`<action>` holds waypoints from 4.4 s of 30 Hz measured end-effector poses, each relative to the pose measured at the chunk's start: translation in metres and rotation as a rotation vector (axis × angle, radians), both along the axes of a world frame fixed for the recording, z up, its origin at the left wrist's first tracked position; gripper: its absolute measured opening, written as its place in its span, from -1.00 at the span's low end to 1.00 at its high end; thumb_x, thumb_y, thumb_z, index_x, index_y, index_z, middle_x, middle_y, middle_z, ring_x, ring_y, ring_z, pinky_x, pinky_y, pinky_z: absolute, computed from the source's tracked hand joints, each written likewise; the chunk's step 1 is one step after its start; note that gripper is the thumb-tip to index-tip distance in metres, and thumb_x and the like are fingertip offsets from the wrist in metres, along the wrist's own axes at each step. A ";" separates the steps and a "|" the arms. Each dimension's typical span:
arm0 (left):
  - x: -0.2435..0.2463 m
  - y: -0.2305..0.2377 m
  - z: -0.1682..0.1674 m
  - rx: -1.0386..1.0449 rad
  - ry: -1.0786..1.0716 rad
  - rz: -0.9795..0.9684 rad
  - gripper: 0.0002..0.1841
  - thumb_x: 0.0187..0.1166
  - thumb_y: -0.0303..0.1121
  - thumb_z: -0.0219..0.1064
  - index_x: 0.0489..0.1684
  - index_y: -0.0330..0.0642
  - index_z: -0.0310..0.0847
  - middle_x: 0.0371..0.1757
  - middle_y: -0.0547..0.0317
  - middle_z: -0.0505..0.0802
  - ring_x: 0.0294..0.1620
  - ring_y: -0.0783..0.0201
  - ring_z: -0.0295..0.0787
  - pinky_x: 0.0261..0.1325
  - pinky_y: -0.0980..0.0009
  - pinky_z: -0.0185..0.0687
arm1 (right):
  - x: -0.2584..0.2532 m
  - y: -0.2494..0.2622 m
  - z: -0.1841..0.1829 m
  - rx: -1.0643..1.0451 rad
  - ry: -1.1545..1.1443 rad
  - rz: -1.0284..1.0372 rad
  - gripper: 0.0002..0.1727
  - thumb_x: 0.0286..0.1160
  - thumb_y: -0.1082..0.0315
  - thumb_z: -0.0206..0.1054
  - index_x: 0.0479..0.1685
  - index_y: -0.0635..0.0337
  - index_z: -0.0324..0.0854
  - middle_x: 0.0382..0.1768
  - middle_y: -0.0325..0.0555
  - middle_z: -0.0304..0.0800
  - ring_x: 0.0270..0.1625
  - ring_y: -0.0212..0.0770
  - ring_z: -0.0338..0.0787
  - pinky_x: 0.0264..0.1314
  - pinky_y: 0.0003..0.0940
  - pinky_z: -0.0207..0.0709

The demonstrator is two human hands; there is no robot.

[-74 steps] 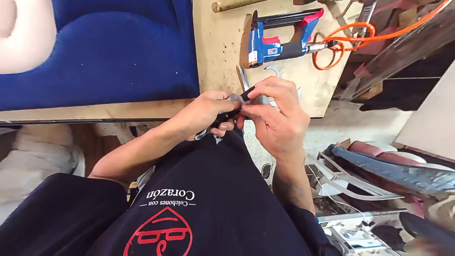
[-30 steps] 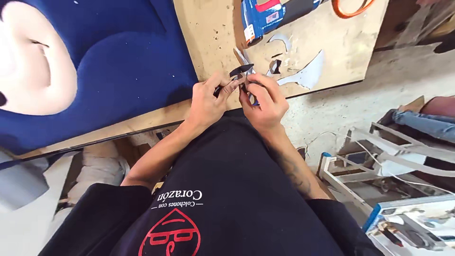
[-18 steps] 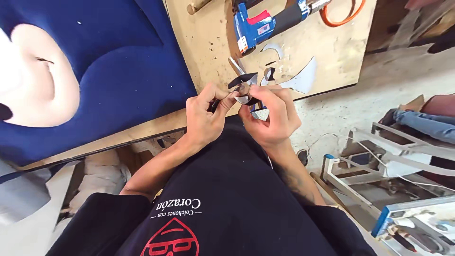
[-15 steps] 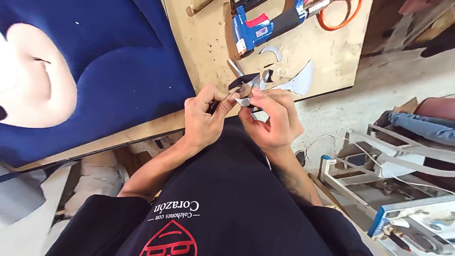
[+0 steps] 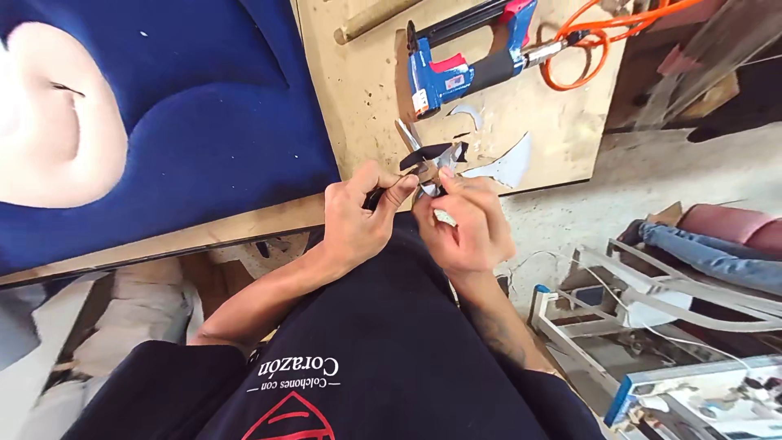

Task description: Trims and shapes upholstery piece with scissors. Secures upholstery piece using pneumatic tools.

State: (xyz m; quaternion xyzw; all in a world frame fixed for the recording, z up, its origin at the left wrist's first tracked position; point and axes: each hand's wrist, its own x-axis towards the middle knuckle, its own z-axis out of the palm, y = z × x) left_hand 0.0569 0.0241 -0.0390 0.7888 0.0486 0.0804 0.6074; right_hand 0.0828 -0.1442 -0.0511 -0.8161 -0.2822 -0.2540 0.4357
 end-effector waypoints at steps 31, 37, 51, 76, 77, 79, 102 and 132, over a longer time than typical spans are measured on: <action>0.048 0.027 -0.135 0.647 0.455 -0.135 -0.68 0.60 0.08 0.34 -0.20 0.11 0.91 0.34 0.23 0.74 0.53 0.08 0.43 0.74 0.02 0.03 | 0.190 -0.040 -0.082 -1.059 0.689 0.086 -0.35 0.35 0.41 0.41 0.58 0.00 0.53 0.37 0.44 0.63 0.44 0.57 0.57 0.35 0.64 0.35; 0.065 0.035 -0.126 0.677 0.531 -0.250 -0.68 0.54 0.09 0.40 -0.21 0.10 0.92 0.40 0.18 0.69 0.52 0.03 0.41 0.60 -0.03 0.17 | 0.187 -0.032 -0.045 -1.139 0.624 0.233 -0.27 0.34 -0.04 0.41 0.51 0.15 0.46 0.18 0.46 0.71 0.21 0.58 0.71 0.05 0.62 0.47; 0.069 0.053 -0.143 0.777 0.355 -0.451 -0.53 0.74 0.16 0.12 -0.14 0.06 0.87 0.26 0.09 0.73 0.36 -0.02 0.51 0.41 -0.02 0.25 | -0.037 -0.008 -0.043 -0.341 0.985 -0.199 -0.69 0.50 0.09 0.44 -0.36 0.18 0.75 -0.56 -0.23 0.79 -0.50 -0.47 0.78 -0.45 -0.42 0.66; 0.065 0.055 -0.153 0.806 0.287 -0.399 -0.52 0.73 0.19 0.14 -0.09 -0.04 0.73 0.26 0.02 0.75 0.31 -0.03 0.61 0.32 0.00 0.35 | -0.033 0.032 -0.053 -0.564 0.959 -0.289 -0.67 0.45 0.13 0.40 -0.11 0.24 0.80 -0.61 -0.16 0.77 -0.57 -0.28 0.75 -0.53 -0.27 0.58; 0.064 0.055 -0.152 0.805 0.290 -0.398 -0.52 0.73 0.19 0.15 -0.09 -0.05 0.73 0.26 0.02 0.75 0.31 -0.02 0.61 0.31 0.00 0.35 | -0.034 0.033 -0.052 -0.571 0.977 -0.289 -0.67 0.44 0.12 0.40 -0.10 0.23 0.80 -0.61 -0.17 0.76 -0.57 -0.27 0.75 -0.54 -0.25 0.57; 0.066 0.055 -0.152 0.812 0.291 -0.399 -0.52 0.73 0.18 0.15 -0.10 -0.05 0.74 0.25 0.03 0.75 0.31 -0.01 0.61 0.31 0.01 0.35 | -0.031 0.034 -0.051 -0.578 1.006 -0.290 -0.65 0.44 0.11 0.39 -0.07 0.22 0.81 -0.61 -0.17 0.77 -0.57 -0.25 0.75 -0.53 -0.22 0.58; 0.047 0.056 -0.148 0.717 0.110 -0.407 -0.68 0.66 -0.01 0.35 0.03 -0.03 0.80 0.03 0.11 0.87 0.17 0.11 0.76 0.40 0.09 0.47 | 0.037 -0.117 -0.093 -0.697 0.709 -0.422 -0.25 0.63 0.08 0.36 0.83 -0.08 0.26 0.44 0.22 0.56 0.45 0.24 0.59 0.37 0.14 0.56; 0.038 0.038 -0.120 0.678 0.466 -0.277 -0.57 0.67 -0.20 0.31 0.41 -0.25 0.61 0.17 -0.04 0.86 0.29 0.00 0.76 0.58 0.01 0.45 | -0.019 -0.079 -0.082 -0.646 0.829 -0.406 -0.52 0.47 0.06 0.40 0.17 0.27 0.76 0.54 0.16 0.54 0.65 0.18 0.43 0.66 0.19 0.32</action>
